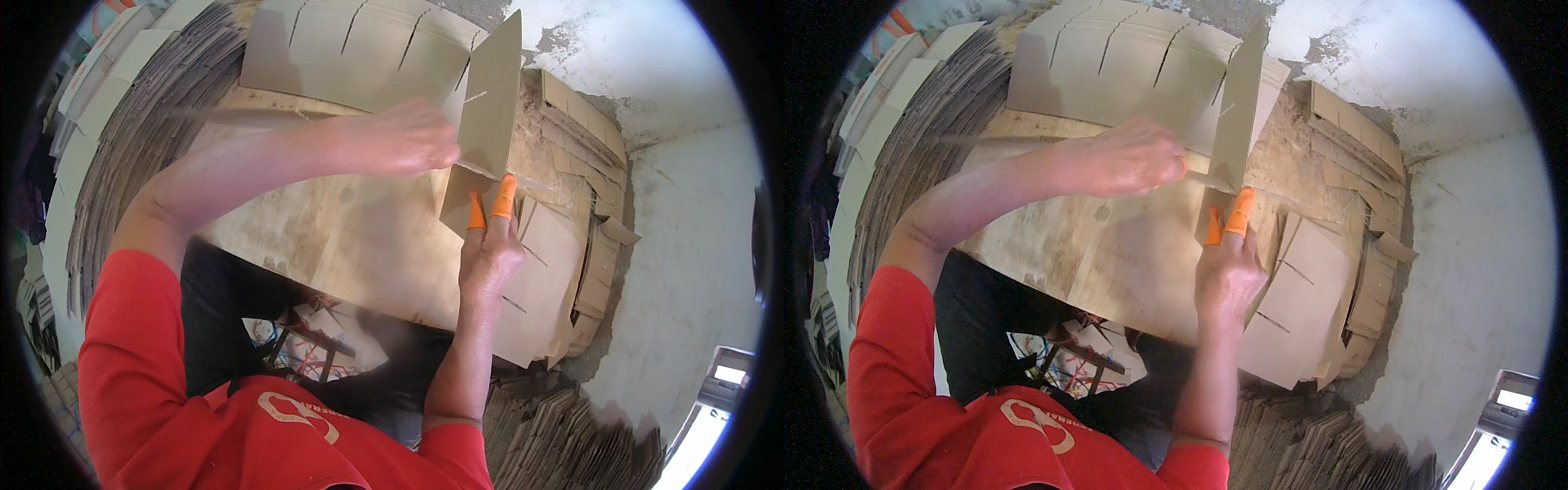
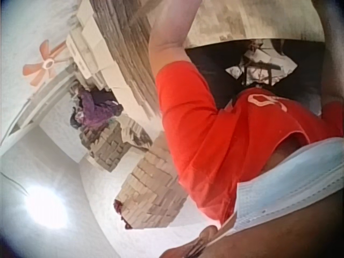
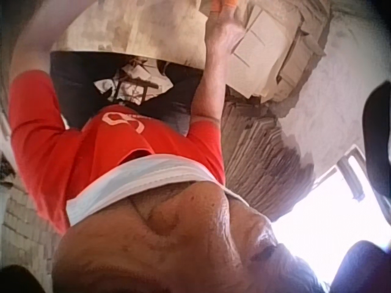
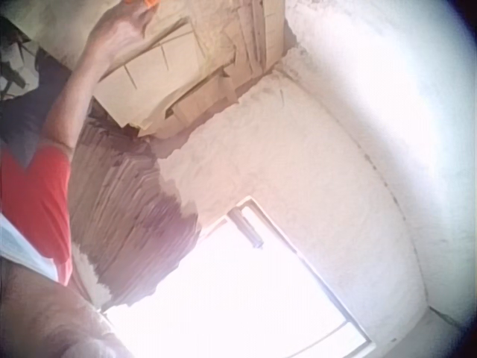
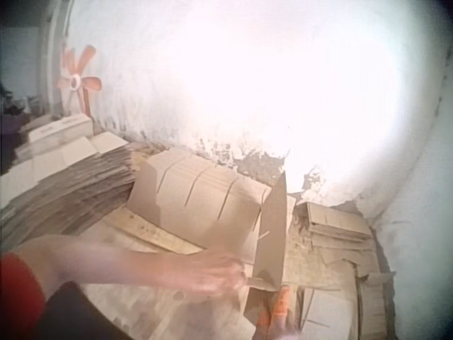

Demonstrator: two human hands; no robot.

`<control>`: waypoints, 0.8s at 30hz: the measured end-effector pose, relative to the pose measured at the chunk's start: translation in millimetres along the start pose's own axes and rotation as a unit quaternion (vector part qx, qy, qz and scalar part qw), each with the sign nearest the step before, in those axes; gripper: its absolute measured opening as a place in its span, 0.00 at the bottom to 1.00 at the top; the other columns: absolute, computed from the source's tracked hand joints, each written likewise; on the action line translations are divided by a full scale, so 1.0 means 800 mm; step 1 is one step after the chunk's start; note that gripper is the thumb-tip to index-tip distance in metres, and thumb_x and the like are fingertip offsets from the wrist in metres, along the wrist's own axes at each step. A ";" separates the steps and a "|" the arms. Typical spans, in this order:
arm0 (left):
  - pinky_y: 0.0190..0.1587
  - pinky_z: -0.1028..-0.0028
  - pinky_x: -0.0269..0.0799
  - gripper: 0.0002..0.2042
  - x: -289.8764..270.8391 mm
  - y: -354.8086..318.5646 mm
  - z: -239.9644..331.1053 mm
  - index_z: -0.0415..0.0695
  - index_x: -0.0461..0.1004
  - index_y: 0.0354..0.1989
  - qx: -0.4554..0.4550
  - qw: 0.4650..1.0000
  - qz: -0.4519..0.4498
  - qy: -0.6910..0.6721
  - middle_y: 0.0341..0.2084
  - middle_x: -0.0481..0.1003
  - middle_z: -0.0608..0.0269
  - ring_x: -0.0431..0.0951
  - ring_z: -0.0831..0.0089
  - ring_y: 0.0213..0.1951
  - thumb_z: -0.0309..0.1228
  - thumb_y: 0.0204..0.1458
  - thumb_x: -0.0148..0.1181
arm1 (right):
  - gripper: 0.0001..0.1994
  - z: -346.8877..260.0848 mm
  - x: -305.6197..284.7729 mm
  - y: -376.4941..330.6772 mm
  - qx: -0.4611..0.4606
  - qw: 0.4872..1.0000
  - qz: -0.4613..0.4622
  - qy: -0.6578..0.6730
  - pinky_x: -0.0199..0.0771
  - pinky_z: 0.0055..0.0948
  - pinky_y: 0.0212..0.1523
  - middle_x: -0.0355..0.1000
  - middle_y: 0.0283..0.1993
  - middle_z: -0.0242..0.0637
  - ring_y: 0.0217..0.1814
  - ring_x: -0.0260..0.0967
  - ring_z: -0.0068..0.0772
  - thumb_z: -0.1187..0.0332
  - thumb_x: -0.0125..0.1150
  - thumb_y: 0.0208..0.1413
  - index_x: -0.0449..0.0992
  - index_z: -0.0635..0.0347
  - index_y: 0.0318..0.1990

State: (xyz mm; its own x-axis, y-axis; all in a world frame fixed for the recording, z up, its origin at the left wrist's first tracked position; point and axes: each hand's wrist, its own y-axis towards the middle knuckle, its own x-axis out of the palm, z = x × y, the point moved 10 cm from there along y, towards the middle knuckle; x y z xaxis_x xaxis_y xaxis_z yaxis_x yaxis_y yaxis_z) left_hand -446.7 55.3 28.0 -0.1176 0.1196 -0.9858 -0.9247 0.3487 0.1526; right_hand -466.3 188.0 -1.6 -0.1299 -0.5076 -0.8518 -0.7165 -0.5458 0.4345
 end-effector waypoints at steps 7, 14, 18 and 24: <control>0.30 0.58 0.72 0.02 0.010 -0.010 0.026 0.39 0.72 0.20 0.022 1.000 -0.010 -0.015 0.21 0.73 0.54 0.77 0.56 0.30 0.22 0.39 0.58 | 0.40 -0.003 -0.011 0.013 0.105 0.990 -0.015 0.092 0.74 0.43 0.29 0.76 0.31 0.48 0.28 0.74 0.49 0.74 0.58 0.57 0.42 0.46 0.73; 0.27 0.62 0.69 0.10 0.018 -0.012 0.019 0.36 0.72 0.21 0.013 0.971 -0.175 -0.163 0.16 0.72 0.55 0.76 0.58 0.25 0.29 0.41 0.65 | 0.27 0.006 0.019 -0.001 0.097 0.982 -0.102 0.127 0.76 0.37 0.35 0.76 0.44 0.52 0.37 0.77 0.46 0.77 0.55 0.58 0.59 0.60 0.65; 0.24 0.68 0.63 0.15 0.001 0.015 -0.060 0.36 0.73 0.20 -0.053 0.927 -0.122 -0.350 0.16 0.73 0.56 0.74 0.64 0.22 0.34 0.38 0.71 | 0.21 0.004 0.005 -0.003 0.120 0.983 -0.040 0.135 0.75 0.30 0.41 0.76 0.45 0.50 0.42 0.77 0.40 0.78 0.58 0.57 0.67 0.63 0.59; 0.31 0.60 0.70 0.14 0.031 0.048 -0.295 0.37 0.74 0.38 -0.199 0.957 0.201 0.058 0.24 0.76 0.54 0.75 0.58 0.28 0.27 0.42 0.64 | 0.24 0.007 -0.008 0.001 0.089 0.990 0.043 0.101 0.77 0.32 0.29 0.78 0.42 0.44 0.29 0.77 0.41 0.66 0.60 0.60 0.64 0.55 0.63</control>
State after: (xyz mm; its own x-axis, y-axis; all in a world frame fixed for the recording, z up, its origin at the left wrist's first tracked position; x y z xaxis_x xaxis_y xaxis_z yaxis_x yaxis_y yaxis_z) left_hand -570.9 -147.7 -7.2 -0.5108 0.0578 -0.8578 -0.8584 -0.0886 0.5052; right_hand -469.4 194.4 2.4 -0.0683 -0.6804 -0.7296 -0.8201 -0.3782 0.4295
